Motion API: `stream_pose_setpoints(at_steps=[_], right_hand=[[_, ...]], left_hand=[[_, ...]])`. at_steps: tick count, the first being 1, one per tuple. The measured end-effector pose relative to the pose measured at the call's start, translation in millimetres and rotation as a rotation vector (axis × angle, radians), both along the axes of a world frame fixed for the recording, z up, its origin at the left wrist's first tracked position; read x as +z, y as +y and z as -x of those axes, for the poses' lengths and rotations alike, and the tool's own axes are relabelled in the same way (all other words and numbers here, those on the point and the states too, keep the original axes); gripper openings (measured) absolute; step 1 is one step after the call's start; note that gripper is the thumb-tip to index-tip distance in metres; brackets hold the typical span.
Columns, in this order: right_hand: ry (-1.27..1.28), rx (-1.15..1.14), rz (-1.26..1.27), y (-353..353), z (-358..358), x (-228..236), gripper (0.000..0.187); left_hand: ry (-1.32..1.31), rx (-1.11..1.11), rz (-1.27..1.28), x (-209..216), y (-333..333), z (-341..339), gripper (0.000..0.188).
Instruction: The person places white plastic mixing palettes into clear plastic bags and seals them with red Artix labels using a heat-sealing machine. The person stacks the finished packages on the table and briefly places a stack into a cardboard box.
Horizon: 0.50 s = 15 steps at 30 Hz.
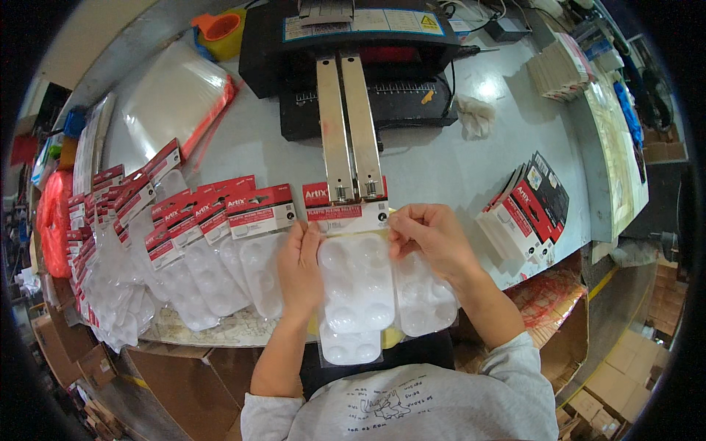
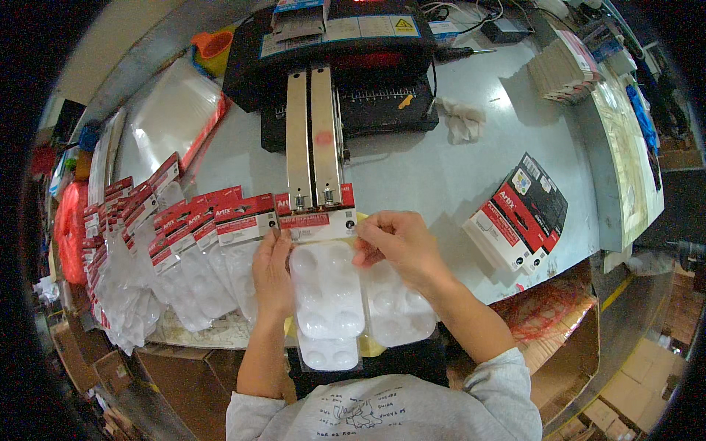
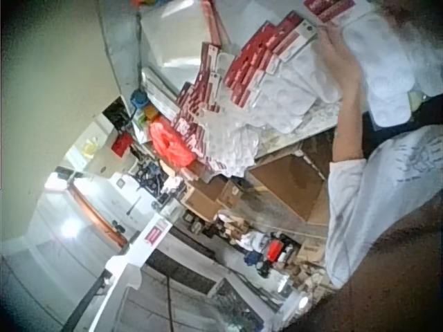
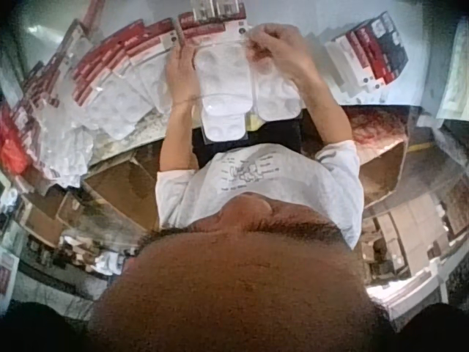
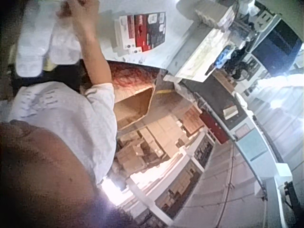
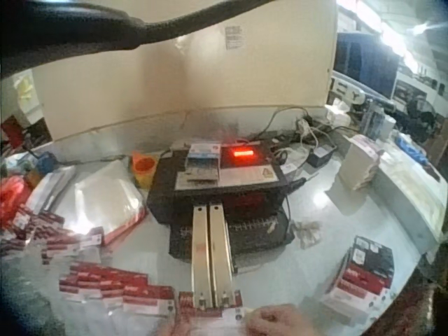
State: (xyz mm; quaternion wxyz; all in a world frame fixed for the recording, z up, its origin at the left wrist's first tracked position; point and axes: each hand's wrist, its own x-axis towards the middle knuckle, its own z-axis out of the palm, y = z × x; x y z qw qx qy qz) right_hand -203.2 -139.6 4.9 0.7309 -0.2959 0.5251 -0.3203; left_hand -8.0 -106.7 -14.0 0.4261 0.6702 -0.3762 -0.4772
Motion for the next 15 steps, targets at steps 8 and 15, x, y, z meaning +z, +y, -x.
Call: stream_pose_setpoints(at_steps=[8, 15], right_hand=[[0.058, -0.104, 0.082, -18, -9, -1, 0.016], [-0.002, -0.067, 0.136, -20, 0, -9, 0.016]], left_hand=[[-0.04, -0.024, 0.127, -15, -23, 2, 0.029], [0.144, 0.008, 0.131, -22, -20, 5, 0.021]])
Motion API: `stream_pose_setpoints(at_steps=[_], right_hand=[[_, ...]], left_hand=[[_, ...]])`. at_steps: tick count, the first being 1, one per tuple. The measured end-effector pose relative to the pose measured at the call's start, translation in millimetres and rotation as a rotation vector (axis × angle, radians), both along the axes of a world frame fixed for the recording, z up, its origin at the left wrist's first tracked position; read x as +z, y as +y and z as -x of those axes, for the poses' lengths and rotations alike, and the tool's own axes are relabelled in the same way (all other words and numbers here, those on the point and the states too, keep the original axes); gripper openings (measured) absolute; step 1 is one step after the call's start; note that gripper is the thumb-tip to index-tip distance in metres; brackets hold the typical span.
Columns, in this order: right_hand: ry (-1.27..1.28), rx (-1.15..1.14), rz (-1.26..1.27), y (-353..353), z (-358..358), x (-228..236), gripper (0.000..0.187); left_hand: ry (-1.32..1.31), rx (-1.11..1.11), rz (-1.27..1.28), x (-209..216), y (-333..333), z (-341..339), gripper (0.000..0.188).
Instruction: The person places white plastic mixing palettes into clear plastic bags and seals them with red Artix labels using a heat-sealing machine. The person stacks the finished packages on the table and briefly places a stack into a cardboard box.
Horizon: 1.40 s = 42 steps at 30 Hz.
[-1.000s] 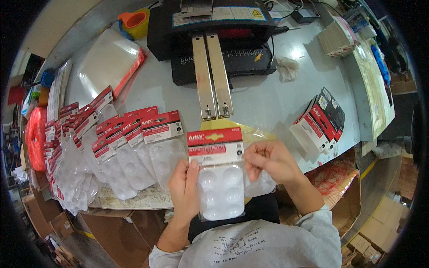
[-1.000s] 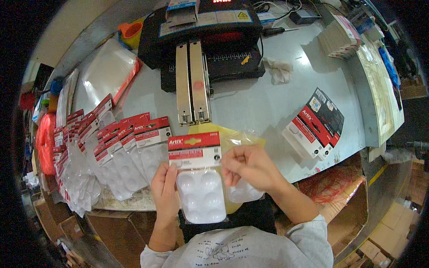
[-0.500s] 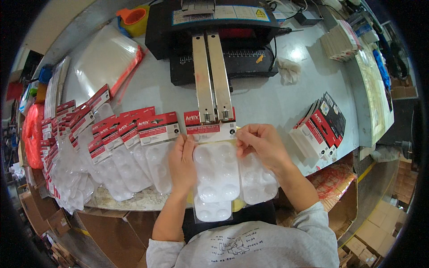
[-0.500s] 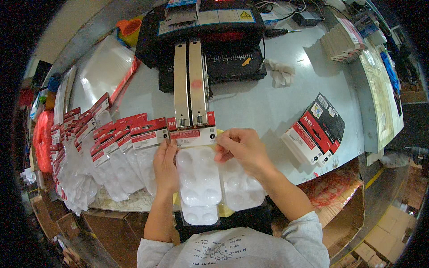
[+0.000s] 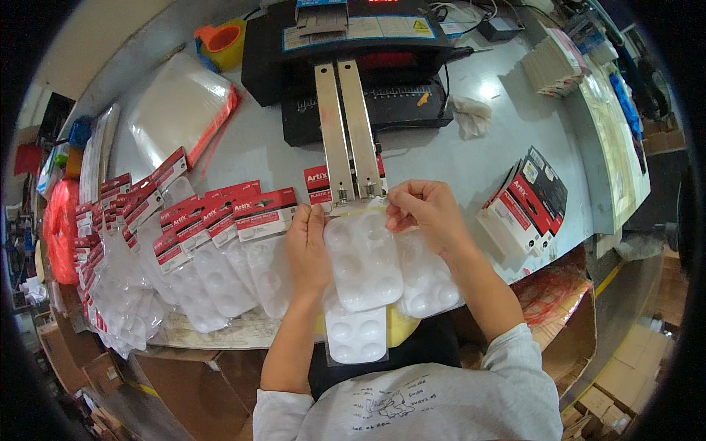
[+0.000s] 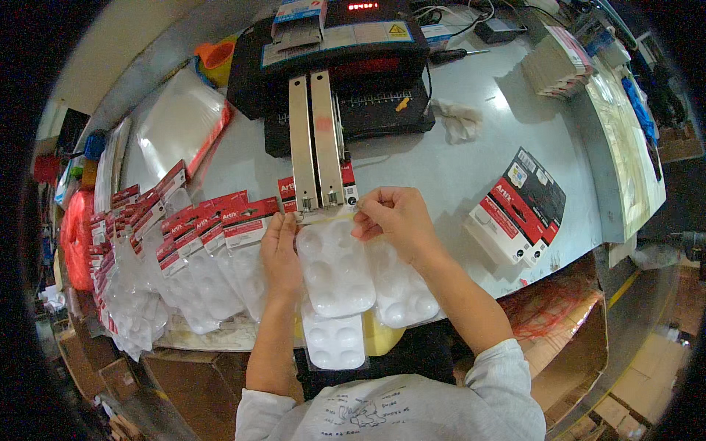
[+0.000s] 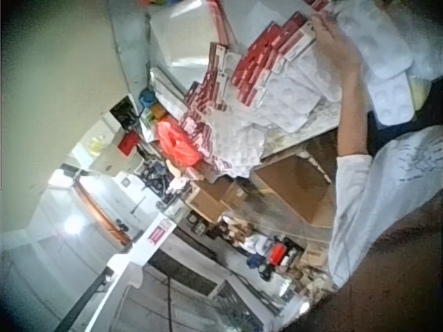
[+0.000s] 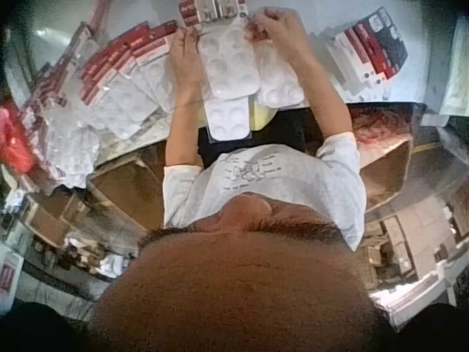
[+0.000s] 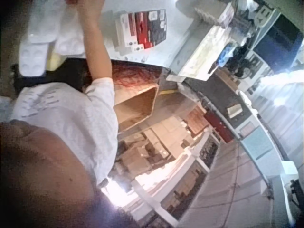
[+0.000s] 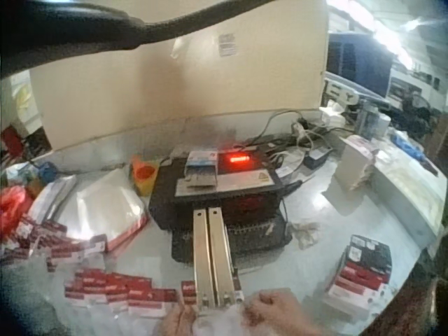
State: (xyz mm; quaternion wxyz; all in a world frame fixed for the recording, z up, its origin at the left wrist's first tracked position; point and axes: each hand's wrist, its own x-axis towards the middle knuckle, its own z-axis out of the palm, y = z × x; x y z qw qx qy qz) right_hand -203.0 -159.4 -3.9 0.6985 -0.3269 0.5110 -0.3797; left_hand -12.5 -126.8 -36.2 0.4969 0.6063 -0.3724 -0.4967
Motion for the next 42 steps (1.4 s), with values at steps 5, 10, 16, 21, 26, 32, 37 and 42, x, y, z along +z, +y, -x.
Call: stream_pose_setpoints(at_steps=[5, 10, 16, 21, 26, 32, 37, 42], right_hand=[[0.106, -0.005, 0.002, 1, -8, 18, 0.018], [0.685, -0.121, 0.412, 27, 38, 72, 0.05], [1.449, 0.016, 0.653, 37, 145, 53, 0.099], [1.384, -0.035, 0.566, 38, 152, 47, 0.084], [1.52, -0.134, 0.536, 43, 129, 68, 0.067], [0.738, -0.426, 0.679, 66, 81, 108, 0.054], [0.677, 0.314, 0.759, 45, 19, 108, 0.036], [0.56, 0.374, 0.668, 36, -6, 83, 0.026]], left_hand=[[-0.041, -0.031, -0.034, -8, 3, -7, 0.02], [-0.731, -0.088, -0.182, 47, 3, -75, 0.023], [-1.325, -0.079, 0.263, 79, 34, -34, 0.025], [-0.861, -0.395, 0.186, 34, 34, 49, 0.024], [-0.558, -0.365, 0.169, 38, 25, 51, 0.02], [0.307, -0.164, 0.034, 82, 61, 25, 0.013], [0.167, -0.27, -0.002, 96, 81, 7, 0.009], [0.057, -0.284, -0.038, 92, 86, 3, 0.014]])
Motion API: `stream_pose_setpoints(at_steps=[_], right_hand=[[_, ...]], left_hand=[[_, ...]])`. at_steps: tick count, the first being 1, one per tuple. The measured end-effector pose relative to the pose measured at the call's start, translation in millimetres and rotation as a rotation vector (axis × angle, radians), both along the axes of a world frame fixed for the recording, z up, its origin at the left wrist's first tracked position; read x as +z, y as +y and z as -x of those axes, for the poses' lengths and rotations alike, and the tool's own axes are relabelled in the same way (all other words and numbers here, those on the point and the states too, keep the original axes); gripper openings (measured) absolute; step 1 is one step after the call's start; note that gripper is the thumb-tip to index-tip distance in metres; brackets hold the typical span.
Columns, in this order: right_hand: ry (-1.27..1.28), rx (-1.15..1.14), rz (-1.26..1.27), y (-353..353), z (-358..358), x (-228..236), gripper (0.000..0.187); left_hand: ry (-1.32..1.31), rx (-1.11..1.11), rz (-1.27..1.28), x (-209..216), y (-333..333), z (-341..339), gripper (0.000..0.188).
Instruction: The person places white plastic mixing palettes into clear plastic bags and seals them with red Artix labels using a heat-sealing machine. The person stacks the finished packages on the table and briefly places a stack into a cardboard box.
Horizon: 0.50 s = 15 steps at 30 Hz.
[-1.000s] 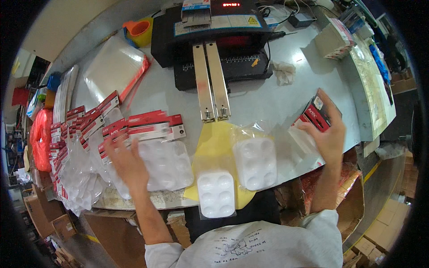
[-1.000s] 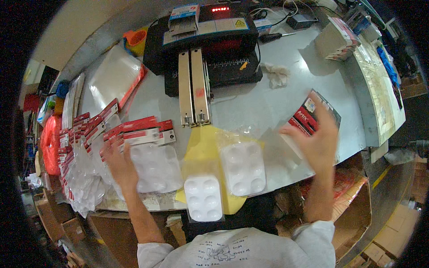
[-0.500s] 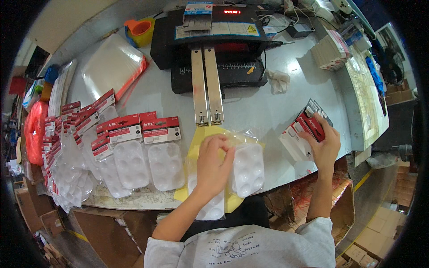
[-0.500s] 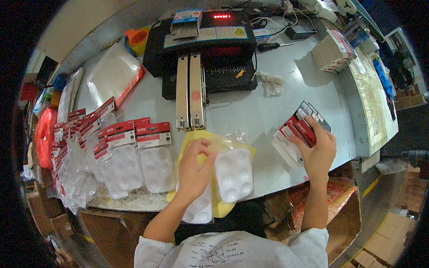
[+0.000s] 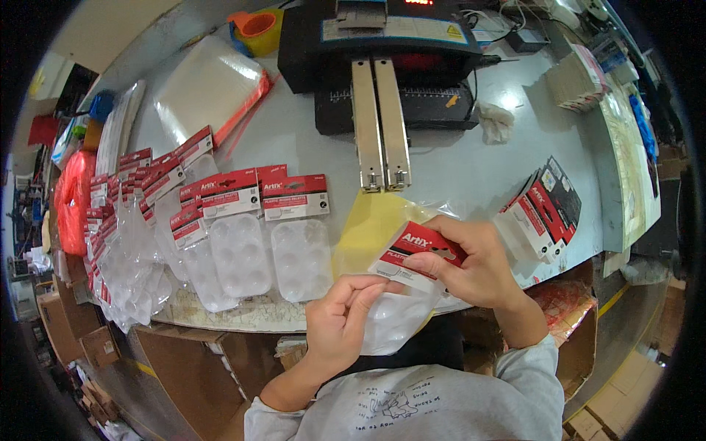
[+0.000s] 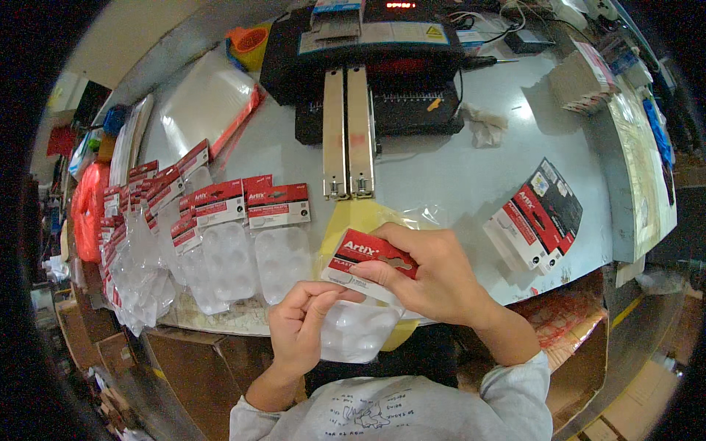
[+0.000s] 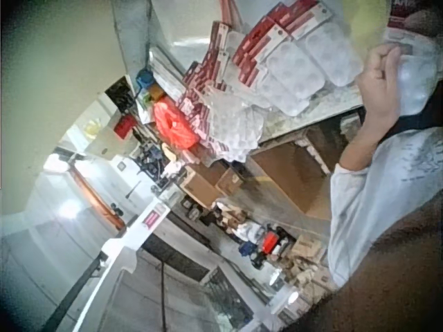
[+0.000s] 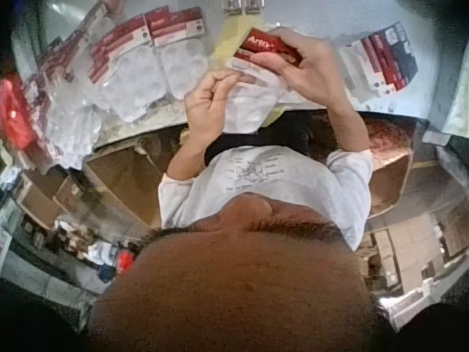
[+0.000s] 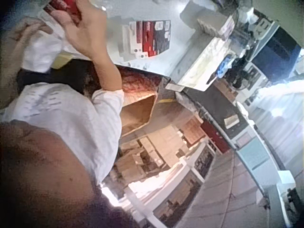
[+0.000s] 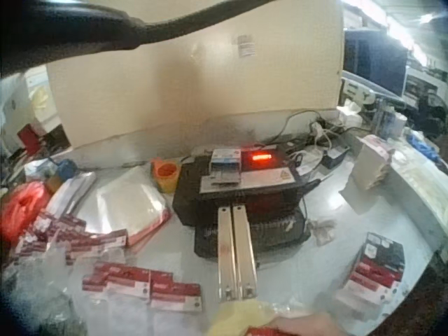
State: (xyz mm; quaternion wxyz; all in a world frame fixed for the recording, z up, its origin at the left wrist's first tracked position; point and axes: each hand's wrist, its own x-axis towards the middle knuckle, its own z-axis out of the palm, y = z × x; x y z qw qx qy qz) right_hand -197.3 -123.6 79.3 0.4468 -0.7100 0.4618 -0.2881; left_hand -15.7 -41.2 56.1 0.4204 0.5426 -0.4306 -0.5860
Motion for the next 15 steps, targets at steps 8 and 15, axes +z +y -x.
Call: stream_pose_setpoints(at_steps=[8, 15], right_hand=[[0.039, 0.093, -0.026, -1, 1, -3, 0.024], [-0.016, -0.146, -0.019, -4, 7, -14, 0.018]], left_hand=[[-0.2, 0.0, -0.008, -7, -5, -6, 0.013], [-0.275, 0.227, 0.159, -15, -7, -9, 0.013]])
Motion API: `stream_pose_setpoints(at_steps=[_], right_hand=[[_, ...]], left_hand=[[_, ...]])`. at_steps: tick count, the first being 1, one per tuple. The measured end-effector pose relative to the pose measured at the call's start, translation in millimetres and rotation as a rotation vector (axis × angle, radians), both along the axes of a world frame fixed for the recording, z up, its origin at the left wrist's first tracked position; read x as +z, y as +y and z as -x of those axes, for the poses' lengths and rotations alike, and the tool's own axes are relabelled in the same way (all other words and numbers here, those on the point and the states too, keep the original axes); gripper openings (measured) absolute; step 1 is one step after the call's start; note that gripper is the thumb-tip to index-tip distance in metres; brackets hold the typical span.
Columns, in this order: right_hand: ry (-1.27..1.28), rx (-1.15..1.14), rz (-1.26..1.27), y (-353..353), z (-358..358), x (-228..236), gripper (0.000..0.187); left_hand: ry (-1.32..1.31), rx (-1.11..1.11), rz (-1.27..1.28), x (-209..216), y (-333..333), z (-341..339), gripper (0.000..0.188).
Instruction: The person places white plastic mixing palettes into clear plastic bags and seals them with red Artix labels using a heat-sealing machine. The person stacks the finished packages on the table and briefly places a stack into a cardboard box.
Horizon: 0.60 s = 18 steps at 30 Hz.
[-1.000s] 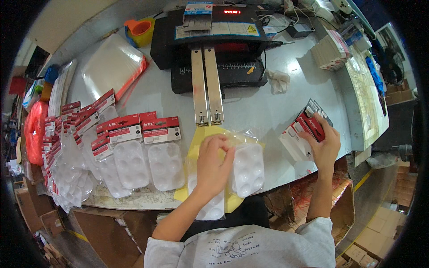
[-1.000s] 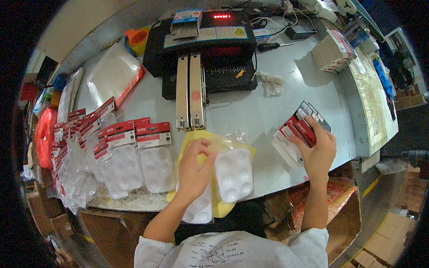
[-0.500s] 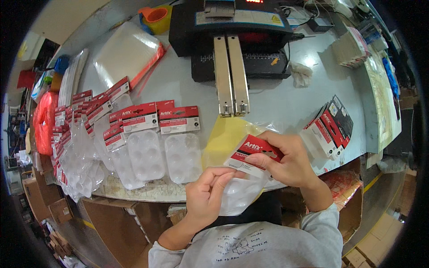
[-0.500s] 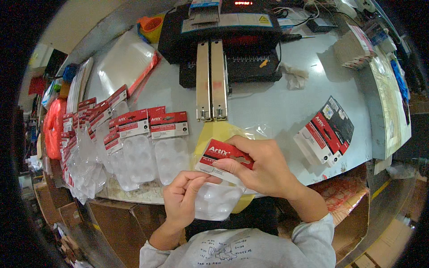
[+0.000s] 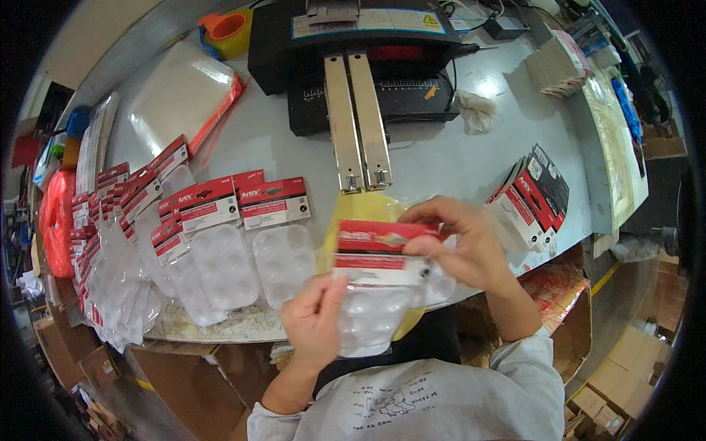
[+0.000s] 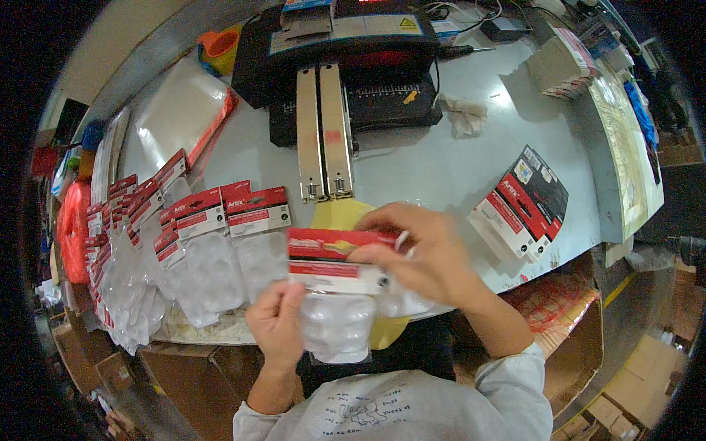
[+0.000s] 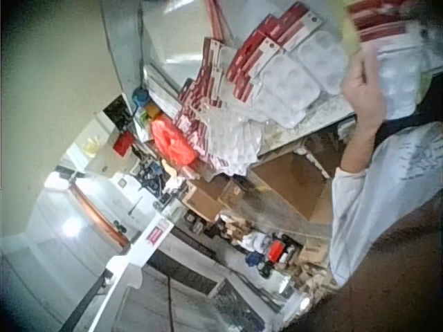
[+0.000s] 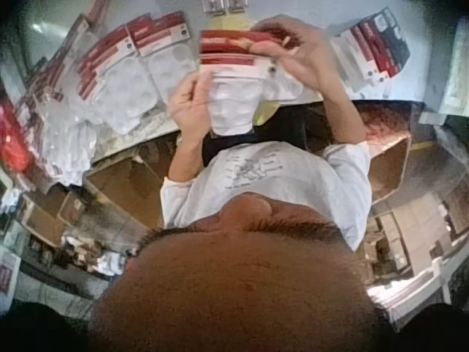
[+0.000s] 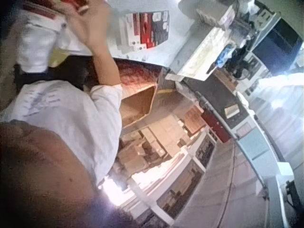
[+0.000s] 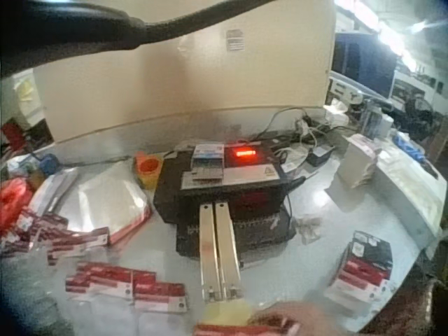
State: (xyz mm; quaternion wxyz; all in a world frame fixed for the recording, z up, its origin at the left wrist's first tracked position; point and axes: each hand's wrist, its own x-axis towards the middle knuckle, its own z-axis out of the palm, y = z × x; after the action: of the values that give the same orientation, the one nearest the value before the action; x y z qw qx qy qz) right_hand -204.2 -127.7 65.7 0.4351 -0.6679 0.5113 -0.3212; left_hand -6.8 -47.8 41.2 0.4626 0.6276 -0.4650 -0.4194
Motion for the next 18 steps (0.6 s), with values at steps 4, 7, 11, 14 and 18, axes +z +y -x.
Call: stream_pose_setpoints(at_steps=[4, 7, 11, 14, 18], right_hand=[[-0.13, 0.037, -0.665, 13, 12, -9, 0.016], [-0.354, -0.03, -0.65, 23, 14, -13, 0.013], [-0.465, -0.053, -0.745, 28, 9, -17, 0.014], [-0.5, -0.133, -0.819, 20, 4, -28, 0.016], [-0.569, -0.292, -0.774, 3, -2, -54, 0.017]], left_hand=[[0.176, 0.133, -0.005, -12, -2, -2, 0.018], [0.199, 0.155, -0.025, -15, 0, -3, 0.017], [0.15, 0.09, -0.071, -12, -3, -2, 0.019], [0.058, 0.009, -0.132, -17, -16, -1, 0.021], [-0.059, -0.013, -0.191, -43, -43, 0, 0.021]])
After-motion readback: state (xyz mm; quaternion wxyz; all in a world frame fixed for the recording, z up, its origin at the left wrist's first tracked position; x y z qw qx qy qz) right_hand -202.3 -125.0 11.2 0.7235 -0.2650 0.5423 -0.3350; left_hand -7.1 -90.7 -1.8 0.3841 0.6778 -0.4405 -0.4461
